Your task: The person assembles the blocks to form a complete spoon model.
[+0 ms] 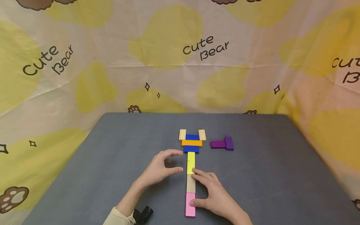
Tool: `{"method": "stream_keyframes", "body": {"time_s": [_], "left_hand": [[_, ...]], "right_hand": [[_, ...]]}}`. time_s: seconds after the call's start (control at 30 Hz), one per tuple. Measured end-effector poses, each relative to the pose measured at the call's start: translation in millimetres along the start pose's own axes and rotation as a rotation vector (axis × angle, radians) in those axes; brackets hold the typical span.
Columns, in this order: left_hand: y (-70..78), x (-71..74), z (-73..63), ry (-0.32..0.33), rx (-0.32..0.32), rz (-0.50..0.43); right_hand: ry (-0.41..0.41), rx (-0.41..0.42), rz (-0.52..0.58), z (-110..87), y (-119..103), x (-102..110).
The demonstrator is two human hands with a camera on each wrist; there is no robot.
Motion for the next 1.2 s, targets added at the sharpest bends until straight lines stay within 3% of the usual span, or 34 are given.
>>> {"method": "stream_keyframes", "body": {"time_s": [0.27,0.53,1.2], "left_hand": [[1.8,-21.3,-14.2,-0.131,-0.016,0.051],[-5.5,-34.1,-19.8,-0.223,0.057,0.086],[2.3,-44.8,-24.1,-0.225,0.102,0.235]], "right_hand": [[-0.010,-0.005,-0.009,0.0,1,0],[0.004,0.017,-0.016,-1.4,-2,2],[-0.017,-0.003,-0.012,-1.6,-3,1]]}}
Point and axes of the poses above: each hand's wrist, its own z-axis towards the middle knuckle, its own x-axis out of the back of the hand, y = z × x, the point moved 7 cm from there along z, towards the middle knuckle, and after that the axes turned 2 degrees about z, right-handed, at the moved point
